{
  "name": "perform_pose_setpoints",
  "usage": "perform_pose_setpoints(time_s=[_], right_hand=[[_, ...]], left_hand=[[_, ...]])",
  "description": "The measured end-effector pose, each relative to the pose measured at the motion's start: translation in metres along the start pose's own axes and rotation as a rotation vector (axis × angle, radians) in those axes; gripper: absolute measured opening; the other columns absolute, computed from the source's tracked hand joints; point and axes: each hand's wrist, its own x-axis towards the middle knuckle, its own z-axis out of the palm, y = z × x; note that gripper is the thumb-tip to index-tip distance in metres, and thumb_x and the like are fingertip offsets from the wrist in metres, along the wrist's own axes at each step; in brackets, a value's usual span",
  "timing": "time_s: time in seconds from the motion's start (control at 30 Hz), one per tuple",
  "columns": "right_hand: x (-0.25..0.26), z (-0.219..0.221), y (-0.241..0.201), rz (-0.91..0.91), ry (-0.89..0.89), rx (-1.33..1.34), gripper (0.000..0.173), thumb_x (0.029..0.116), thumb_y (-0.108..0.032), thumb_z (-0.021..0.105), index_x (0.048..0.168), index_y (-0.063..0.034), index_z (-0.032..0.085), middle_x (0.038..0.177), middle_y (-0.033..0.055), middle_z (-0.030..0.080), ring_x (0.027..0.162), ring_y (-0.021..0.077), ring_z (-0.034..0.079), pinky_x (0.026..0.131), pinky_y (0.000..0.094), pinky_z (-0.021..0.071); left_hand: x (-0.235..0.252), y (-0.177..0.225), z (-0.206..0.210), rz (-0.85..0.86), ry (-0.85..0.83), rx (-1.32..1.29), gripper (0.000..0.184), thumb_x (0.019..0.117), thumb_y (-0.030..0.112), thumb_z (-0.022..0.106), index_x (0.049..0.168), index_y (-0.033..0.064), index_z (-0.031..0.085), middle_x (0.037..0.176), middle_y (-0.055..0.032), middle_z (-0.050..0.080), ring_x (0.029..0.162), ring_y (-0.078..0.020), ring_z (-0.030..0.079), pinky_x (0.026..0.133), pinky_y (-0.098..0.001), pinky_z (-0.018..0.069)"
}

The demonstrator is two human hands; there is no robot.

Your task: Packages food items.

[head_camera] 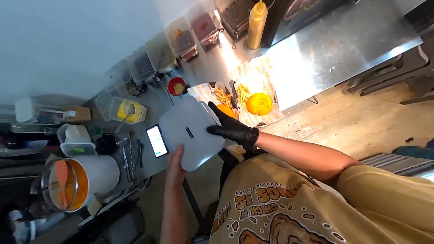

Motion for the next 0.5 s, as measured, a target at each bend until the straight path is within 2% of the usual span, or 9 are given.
perform_pose_setpoints(time_s=[0.03,0.1,0.17,0.23,0.3,0.37,0.43,0.5], right_hand=[[0.001,-0.002,-0.002,-0.004,-0.001,0.003,0.104,0.0904,-0.026,0.077,0.166,-0.0315,0.006,0.131,0.0174,0.065,0.104,0.0277,0.07,0.088,0.0487,0.0588],[0.002,-0.002,0.004,0.054,-0.001,-0.02,0.104,0.0918,-0.033,0.076,0.166,-0.0307,0.003,0.127,0.0183,0.066,0.1,0.0276,0.071,0.084,0.049,0.0599],[-0.002,0.001,0.004,0.095,-0.034,-0.015,0.101,0.0937,-0.042,0.072,0.166,-0.0331,0.002,0.129,0.0197,0.065,0.098,0.0292,0.071,0.08,0.0502,0.0597],[-0.012,-0.006,-0.005,0.054,-0.158,0.028,0.093,0.0988,-0.04,0.067,0.166,-0.0346,0.002,0.133,0.0181,0.061,0.094,0.0261,0.07,0.074,0.0439,0.0607],[-0.027,-0.015,-0.006,0.004,-0.266,0.041,0.079,0.1048,-0.037,0.057,0.166,-0.0297,0.007,0.144,0.0141,0.055,0.099,0.0204,0.07,0.075,0.0363,0.0607],[-0.027,-0.027,-0.004,-0.022,-0.205,0.066,0.064,0.1083,-0.034,0.049,0.165,-0.0235,0.02,0.147,0.0109,0.056,0.105,0.0207,0.069,0.08,0.0364,0.0604],[-0.02,-0.034,-0.002,-0.013,-0.093,0.063,0.056,0.1097,-0.035,0.042,0.162,-0.019,0.028,0.144,0.0094,0.059,0.102,0.02,0.071,0.08,0.0354,0.0603],[-0.017,-0.04,-0.003,-0.013,-0.049,0.042,0.056,0.1099,-0.036,0.04,0.161,-0.0175,0.028,0.145,0.0096,0.058,0.103,0.0196,0.071,0.082,0.0355,0.0606]], left_hand=[[0.001,0.002,0.001,0.001,0.002,-0.009,0.08,0.0902,0.052,0.065,0.144,0.0002,0.038,0.11,-0.0067,0.072,0.098,-0.0139,0.072,0.087,-0.0355,0.0628],[-0.006,0.001,0.008,-0.062,0.003,0.001,0.058,0.1007,0.046,0.051,0.14,0.0036,0.046,0.109,-0.0046,0.072,0.098,-0.0123,0.071,0.086,-0.034,0.0614],[-0.008,0.006,0.006,-0.091,-0.025,-0.044,0.049,0.1035,0.042,0.043,0.138,0.008,0.051,0.11,-0.0039,0.072,0.099,-0.0126,0.071,0.086,-0.0343,0.0611],[-0.013,0.008,-0.011,-0.031,-0.023,-0.189,0.041,0.0983,0.041,0.049,0.125,0.0117,0.059,0.101,-0.0021,0.076,0.091,-0.0117,0.074,0.078,-0.0331,0.0641],[-0.015,0.001,-0.042,0.05,-0.042,-0.373,0.038,0.0964,0.044,0.059,0.12,0.0161,0.067,0.103,-0.0028,0.077,0.094,-0.0135,0.075,0.08,-0.0359,0.0639],[0.002,0.002,-0.054,0.134,-0.021,-0.433,0.039,0.0984,0.045,0.055,0.125,0.0178,0.062,0.11,-0.0031,0.074,0.102,-0.0153,0.072,0.086,-0.0398,0.0623],[0.012,0.01,-0.044,0.123,0.005,-0.451,0.043,0.0963,0.047,0.059,0.129,0.0188,0.06,0.114,-0.0036,0.072,0.107,-0.0168,0.07,0.089,-0.0425,0.0605],[-0.004,0.024,-0.036,0.01,-0.022,-0.405,0.036,0.0984,0.042,0.056,0.123,0.0178,0.066,0.107,-0.0031,0.075,0.099,-0.0138,0.073,0.083,-0.0372,0.0628]])
